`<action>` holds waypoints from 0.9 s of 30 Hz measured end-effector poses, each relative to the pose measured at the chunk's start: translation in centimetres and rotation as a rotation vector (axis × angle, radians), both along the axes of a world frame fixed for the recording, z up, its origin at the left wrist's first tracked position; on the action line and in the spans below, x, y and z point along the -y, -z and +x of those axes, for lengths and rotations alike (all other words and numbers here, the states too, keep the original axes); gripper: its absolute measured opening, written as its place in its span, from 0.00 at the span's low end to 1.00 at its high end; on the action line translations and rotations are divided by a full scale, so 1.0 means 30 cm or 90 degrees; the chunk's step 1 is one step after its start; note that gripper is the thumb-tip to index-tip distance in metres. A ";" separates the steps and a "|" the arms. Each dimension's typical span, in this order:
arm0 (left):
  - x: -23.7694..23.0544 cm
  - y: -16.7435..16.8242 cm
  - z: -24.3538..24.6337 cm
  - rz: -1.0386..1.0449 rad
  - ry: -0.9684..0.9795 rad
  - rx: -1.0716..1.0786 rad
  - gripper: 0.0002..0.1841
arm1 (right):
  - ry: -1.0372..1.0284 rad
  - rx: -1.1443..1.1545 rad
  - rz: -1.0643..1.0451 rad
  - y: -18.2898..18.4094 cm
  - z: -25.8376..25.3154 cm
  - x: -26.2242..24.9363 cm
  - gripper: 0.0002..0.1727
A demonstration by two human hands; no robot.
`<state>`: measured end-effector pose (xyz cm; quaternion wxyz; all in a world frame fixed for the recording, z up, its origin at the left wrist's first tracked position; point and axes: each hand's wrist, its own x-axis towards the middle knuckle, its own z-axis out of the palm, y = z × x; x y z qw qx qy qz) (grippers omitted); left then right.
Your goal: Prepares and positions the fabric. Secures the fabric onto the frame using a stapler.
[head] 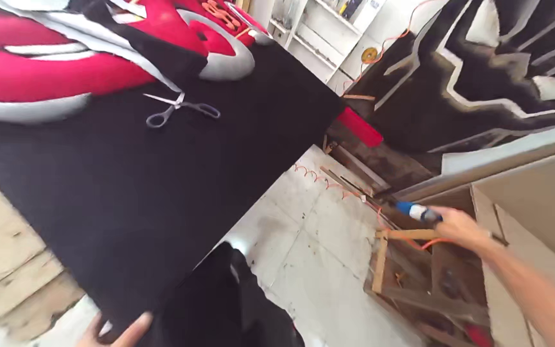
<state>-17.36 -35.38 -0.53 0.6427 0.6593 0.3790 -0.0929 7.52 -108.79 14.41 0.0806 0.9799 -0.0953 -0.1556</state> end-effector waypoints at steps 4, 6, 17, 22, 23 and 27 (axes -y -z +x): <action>0.014 -0.023 0.039 -0.042 -0.033 0.003 0.49 | 0.027 -0.107 0.185 0.277 -0.669 -0.217 0.26; 0.004 -0.045 0.037 -0.075 -0.014 -0.009 0.43 | 0.014 -0.162 0.309 0.482 -0.951 -0.349 0.24; -0.068 -0.017 0.046 -0.132 0.157 -0.070 0.29 | -0.094 -0.322 0.600 1.042 -1.549 -1.333 0.24; -0.102 -0.007 0.056 -0.097 0.240 -0.060 0.27 | 0.048 -0.261 0.856 1.134 -1.586 -1.795 0.25; -0.107 -0.004 0.056 -0.087 0.247 -0.059 0.26 | 0.120 -0.285 0.941 1.123 -1.559 -1.856 0.21; -0.116 0.015 0.060 -0.086 0.219 -0.044 0.27 | 0.481 -0.282 1.507 1.127 -1.530 -2.084 0.15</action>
